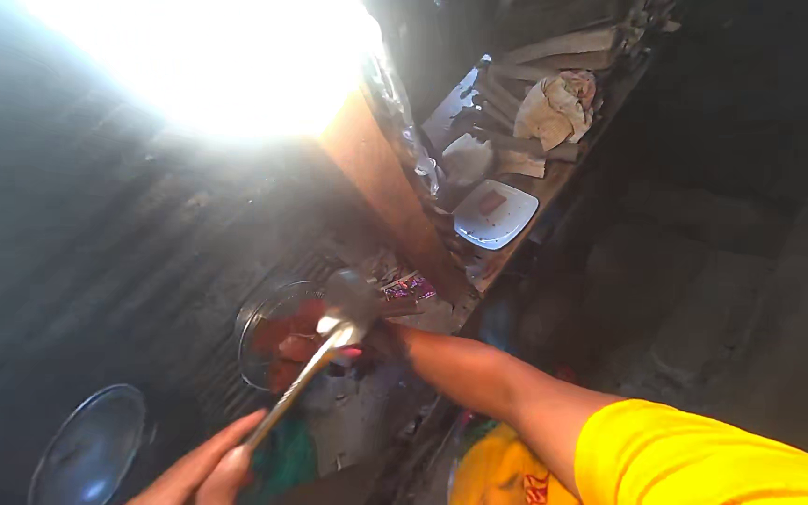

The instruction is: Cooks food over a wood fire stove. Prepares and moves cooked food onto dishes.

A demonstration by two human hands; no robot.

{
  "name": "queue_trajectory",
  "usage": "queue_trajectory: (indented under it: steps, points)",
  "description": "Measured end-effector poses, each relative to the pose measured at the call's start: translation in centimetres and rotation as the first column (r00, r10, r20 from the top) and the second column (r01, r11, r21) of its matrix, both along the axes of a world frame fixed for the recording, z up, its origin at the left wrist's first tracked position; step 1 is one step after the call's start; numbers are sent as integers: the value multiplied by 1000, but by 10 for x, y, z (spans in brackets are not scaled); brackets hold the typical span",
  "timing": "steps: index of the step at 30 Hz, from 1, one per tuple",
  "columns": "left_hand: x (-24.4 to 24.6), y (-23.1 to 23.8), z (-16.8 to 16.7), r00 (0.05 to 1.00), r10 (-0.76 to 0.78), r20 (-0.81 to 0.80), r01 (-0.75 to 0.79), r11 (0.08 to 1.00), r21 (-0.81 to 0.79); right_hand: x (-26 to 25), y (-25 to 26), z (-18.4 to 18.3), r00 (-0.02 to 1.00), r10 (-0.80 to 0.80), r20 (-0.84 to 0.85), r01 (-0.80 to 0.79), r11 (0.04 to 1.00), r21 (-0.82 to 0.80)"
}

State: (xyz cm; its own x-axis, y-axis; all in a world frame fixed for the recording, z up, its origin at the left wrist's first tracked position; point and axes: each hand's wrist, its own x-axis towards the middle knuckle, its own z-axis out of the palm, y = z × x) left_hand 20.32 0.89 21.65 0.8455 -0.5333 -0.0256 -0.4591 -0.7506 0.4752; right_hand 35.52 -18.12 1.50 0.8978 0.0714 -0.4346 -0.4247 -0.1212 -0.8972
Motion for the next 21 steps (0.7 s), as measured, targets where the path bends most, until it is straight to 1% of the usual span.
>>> queue_trajectory:
  steps: [1, 2, 3, 5, 7, 8, 9, 10, 11, 13, 15, 16, 18, 21]
  points:
    - [-4, -34, -6, 999, -36, 17, 36, 999, 10, -11, -9, -14, 996, 44, 79, -45, 999, 2]
    - [-6, -70, -16, 997, -57, 56, 56, 998, 20, -23, -21, -25, 993, 7, 120, -14, 999, 52]
    - [-7, -108, -30, 992, -61, 111, 58, 998, 35, -40, -37, -27, 991, -38, 126, 28, 996, 79]
    - [-7, -184, -55, 974, -65, 216, 47, 995, 86, -79, -77, -18, 994, -78, 76, 68, 989, 129]
    - [-2, -260, -73, 969, -54, 242, 10, 984, 177, -114, -123, -3, 997, -18, -74, 31, 982, 186]
    - [4, -295, -83, 968, -38, 246, -22, 971, 239, -126, -139, -2, 988, -3, -156, 34, 980, 196]
    - [14, -328, -95, 969, -21, 246, -52, 956, 289, -136, -153, -7, 983, 29, -182, -1, 988, 155]
    - [27, -358, -107, 972, 8, 236, -89, 937, 338, -142, -161, -23, 986, 45, -163, -26, 993, 119]
    - [41, -386, -118, 977, 50, 206, -129, 912, 388, -151, -168, -40, 989, 33, -144, -16, 993, 119]
    - [71, -427, -148, 976, 116, 185, -191, 863, 468, -168, -178, -77, 993, -13, -118, 26, 994, 106]
    - [99, -455, -176, 966, 143, 215, -234, 836, 497, -188, -199, -105, 995, -22, -102, 33, 994, 108]
    - [112, -464, -187, 961, 145, 234, -248, 825, 507, -198, -211, -117, 992, -20, -127, 35, 992, 124]
    - [129, -475, -205, 955, 143, 261, -265, 809, 525, -225, -238, -136, 981, -66, -182, 93, 985, 145]
    - [136, -487, -219, 956, 152, 251, -268, 800, 537, -267, -288, -156, 970, -154, -189, 175, 979, 102]
